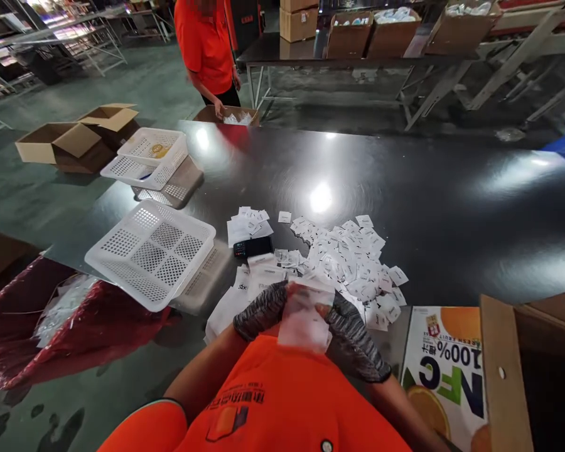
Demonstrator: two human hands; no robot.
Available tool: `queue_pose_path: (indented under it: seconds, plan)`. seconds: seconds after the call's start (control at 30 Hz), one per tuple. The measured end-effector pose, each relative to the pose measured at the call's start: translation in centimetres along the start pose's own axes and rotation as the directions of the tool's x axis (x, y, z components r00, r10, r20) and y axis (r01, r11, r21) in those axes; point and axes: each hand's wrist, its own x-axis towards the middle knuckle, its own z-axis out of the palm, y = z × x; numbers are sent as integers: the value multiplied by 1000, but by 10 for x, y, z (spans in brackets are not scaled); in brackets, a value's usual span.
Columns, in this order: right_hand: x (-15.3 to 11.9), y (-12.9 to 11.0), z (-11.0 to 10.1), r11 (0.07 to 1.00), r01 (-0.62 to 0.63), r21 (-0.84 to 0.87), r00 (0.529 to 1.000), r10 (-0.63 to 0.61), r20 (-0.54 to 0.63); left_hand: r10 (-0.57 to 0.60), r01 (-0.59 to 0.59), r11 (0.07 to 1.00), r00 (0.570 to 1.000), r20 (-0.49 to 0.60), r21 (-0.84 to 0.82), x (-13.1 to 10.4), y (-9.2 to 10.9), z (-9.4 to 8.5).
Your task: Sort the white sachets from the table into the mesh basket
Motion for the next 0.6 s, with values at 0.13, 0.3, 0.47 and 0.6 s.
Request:
queue_pose_path:
  seconds: [0.13,0.3,0.47,0.6]
  plan:
    - [-4,9,-3,997,-67,-39,981,58,-186,148,-88,960,965,-217,264,1,-12,-4]
    - [-4,-5,-7,645,164,-747,822,-508,-258,247,-41,815,926,-284,578,7,-22,-1]
    - [11,-37,6,405,350,-845,743,-669,-13,252,-106,720,961,-116,686,4,-23,13]
    - [8,-27,13,370,285,-884,761,-649,-26,176,-52,536,983,-51,842,-2,-22,13]
